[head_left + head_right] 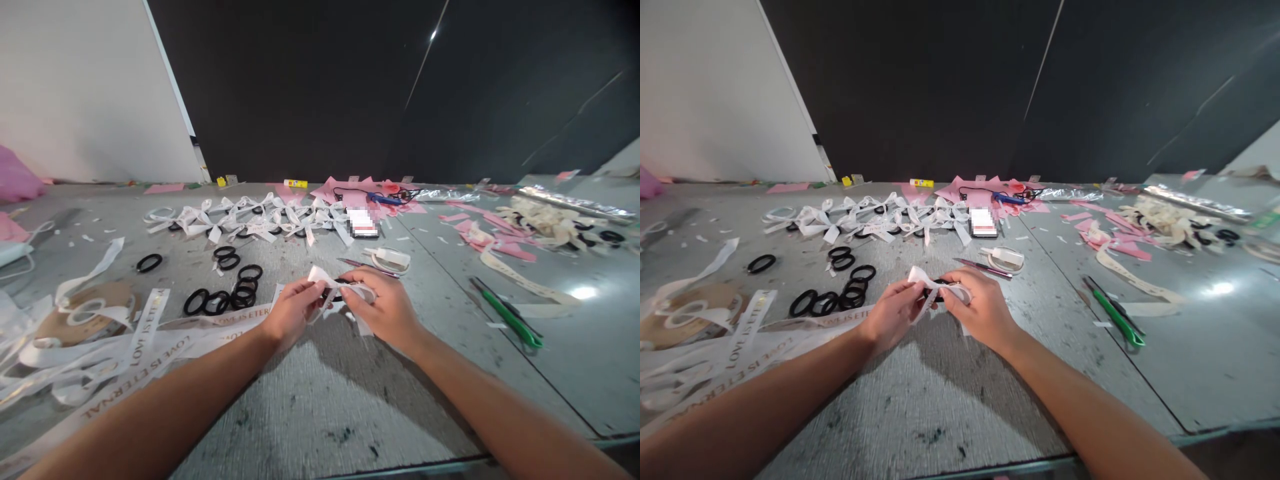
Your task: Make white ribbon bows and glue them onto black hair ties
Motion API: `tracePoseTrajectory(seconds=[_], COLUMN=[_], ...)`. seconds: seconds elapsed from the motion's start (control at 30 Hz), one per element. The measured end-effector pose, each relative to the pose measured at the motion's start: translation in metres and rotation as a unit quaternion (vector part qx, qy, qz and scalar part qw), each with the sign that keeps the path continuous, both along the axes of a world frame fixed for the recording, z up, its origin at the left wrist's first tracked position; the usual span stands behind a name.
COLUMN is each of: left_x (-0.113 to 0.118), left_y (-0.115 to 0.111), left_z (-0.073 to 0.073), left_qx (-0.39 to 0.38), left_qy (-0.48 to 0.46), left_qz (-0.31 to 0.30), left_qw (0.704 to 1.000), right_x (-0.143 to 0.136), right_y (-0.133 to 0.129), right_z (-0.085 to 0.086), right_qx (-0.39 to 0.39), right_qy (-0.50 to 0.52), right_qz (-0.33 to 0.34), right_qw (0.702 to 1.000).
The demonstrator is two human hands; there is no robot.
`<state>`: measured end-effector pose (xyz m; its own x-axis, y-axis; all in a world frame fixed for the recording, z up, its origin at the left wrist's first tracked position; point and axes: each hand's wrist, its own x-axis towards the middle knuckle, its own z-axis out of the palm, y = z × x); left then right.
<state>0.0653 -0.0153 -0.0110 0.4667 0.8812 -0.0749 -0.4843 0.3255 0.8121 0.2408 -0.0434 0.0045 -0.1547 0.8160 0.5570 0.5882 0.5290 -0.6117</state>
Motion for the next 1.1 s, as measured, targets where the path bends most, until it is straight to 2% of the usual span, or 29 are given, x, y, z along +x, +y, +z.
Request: tracePoseTrajectory(seconds=[0.3,0.57,0.87,1.1], left_x=[-0.003,0.000,-0.001,0.001], left_y=[0.005,0.007,0.007,0.007], left_z=[-0.014,-0.015,-0.020,-0.018], left_qx=[0.092,0.129,0.073,0.070], left_qy=[0.038,0.018,0.058,0.068], left_qz=[-0.027,-0.024,-0.014,-0.003], left_qw=[0.995,0.991,0.996,0.995], right_x=[-0.005,-0.007,-0.010,-0.011], right_y=[-0.003,-0.003,-0.003,-0.003], right_z=[0.002,-0.002,0.005,0.002], right_qx=[-0.016,-0.030,-0.071,-0.089], right_qy=[0.064,0.137,0.195,0.234], right_qz=[-0.050,-0.090,-0.073,-0.034], right_qw=[0.997,0.986,0.976,0.967])
